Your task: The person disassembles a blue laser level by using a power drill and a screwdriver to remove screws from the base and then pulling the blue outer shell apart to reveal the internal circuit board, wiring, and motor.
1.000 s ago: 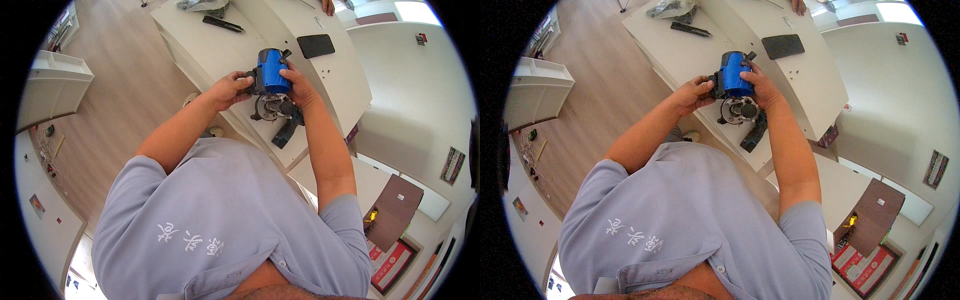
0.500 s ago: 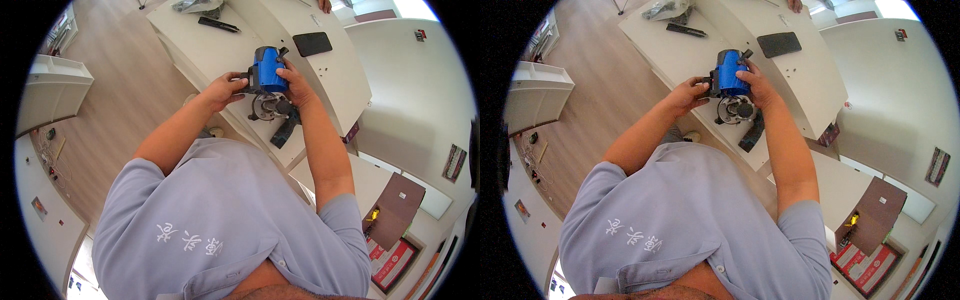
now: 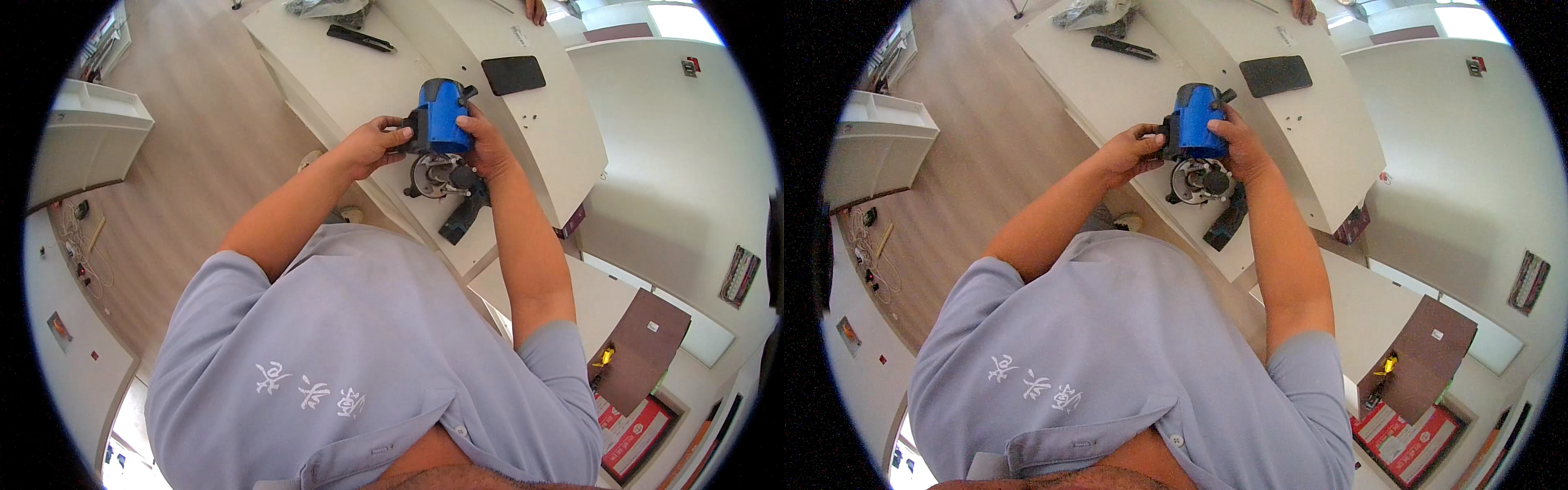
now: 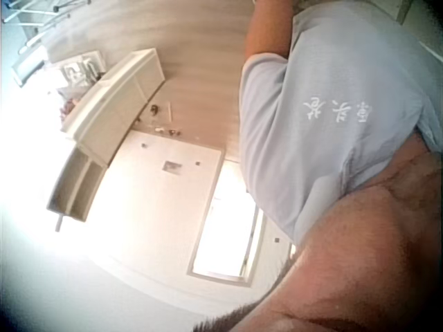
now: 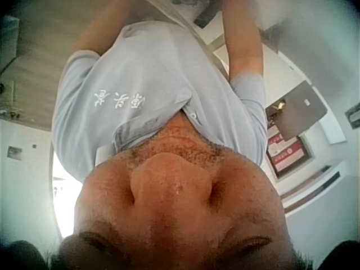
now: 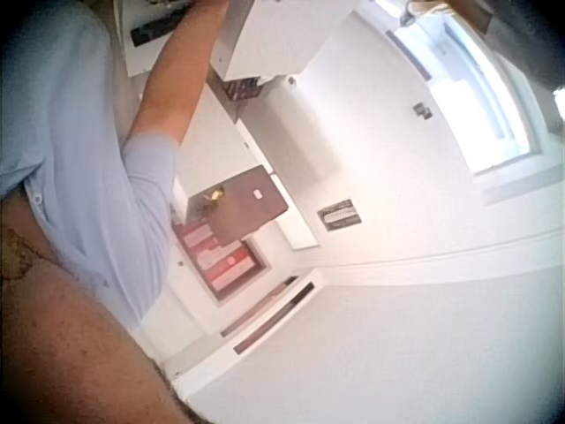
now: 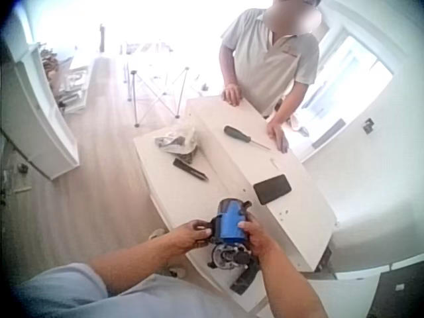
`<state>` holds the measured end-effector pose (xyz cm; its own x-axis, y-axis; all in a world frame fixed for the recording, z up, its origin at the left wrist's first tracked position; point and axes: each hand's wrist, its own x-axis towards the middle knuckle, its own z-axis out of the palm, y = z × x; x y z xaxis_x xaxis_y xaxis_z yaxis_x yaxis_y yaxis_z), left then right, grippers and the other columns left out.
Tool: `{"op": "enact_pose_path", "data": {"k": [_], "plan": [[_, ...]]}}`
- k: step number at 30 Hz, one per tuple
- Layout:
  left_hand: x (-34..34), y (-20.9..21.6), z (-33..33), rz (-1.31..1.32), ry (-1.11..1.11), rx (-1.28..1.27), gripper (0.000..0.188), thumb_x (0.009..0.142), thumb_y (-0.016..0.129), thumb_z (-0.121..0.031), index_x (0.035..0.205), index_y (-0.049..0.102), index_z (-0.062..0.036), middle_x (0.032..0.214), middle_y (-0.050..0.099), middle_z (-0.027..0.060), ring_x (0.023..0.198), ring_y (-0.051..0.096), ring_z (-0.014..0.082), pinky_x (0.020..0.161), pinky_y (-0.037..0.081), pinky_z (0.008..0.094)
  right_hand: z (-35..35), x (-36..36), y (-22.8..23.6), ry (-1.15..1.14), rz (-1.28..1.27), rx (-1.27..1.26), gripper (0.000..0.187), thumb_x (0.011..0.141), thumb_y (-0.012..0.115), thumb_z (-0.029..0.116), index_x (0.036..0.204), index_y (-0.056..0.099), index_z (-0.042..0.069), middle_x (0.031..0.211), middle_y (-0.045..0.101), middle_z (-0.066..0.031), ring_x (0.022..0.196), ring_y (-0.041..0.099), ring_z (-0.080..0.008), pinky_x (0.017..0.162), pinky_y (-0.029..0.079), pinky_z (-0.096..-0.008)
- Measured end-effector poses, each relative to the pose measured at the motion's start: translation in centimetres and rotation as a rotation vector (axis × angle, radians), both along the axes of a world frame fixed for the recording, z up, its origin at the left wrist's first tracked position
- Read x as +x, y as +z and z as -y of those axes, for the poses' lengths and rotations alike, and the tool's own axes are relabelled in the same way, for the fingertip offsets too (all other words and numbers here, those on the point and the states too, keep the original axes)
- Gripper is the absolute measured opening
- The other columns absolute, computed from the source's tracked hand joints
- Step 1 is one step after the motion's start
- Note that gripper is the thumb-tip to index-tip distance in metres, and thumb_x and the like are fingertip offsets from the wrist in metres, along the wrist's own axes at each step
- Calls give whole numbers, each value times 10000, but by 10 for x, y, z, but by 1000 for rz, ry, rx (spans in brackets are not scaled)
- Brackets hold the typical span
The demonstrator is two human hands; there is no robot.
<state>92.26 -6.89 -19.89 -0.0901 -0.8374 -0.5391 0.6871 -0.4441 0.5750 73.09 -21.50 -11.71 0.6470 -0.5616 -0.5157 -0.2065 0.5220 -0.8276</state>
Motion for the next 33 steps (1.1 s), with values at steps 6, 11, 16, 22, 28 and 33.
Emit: {"op": "enact_pose_path", "data": {"k": [6,11,16,22,28,33], "plan": [[0,12,2,-30,42,-18,739,984,747,-309,1543,365,-12,1357,572,137,1177,621,241,1007,558,372,5,-3,-13,14,-38,-61,1065,764,821,328,1613,268,-2,1433,528,-255,1271,591,-351,1059,524,-444],[-7,14,5,177,6,-29,887,887,855,-256,1563,335,-13,1386,560,151,1181,628,251,997,569,370,3,4,-14,47,-74,-151,1116,760,849,302,1622,226,-34,1479,482,-294,1313,561,-369,1103,485,-458],[-5,12,7,142,18,33,902,850,882,-210,1556,357,-12,1376,580,158,1178,636,246,993,558,396,2,5,-6,63,-105,-175,1130,756,862,312,1623,225,-34,1495,473,-314,1336,547,-388,1124,462,-458],[-1,14,7,183,-25,8,954,834,877,-189,1577,315,19,1377,589,172,1159,647,254,952,549,386,3,3,-9,75,-130,-268,1187,727,889,333,1633,212,-26,1501,470,-331,1335,546,-398,1141,436,-453],[7,15,6,187,-105,-16,929,861,842,-180,1588,302,30,1396,580,161,1163,633,244,945,527,375,4,5,-13,125,-210,-378,1235,697,912,371,1642,212,-7,1522,445,-345,1349,538,-414,1132,446,-460],[4,20,6,172,-85,16,1007,835,888,-264,1591,288,25,1402,577,162,1189,618,259,961,520,391,-1,10,-9,120,-253,-411,1257,678,944,331,1646,211,6,1522,452,-330,1345,542,-415,1124,453,-453]]}}
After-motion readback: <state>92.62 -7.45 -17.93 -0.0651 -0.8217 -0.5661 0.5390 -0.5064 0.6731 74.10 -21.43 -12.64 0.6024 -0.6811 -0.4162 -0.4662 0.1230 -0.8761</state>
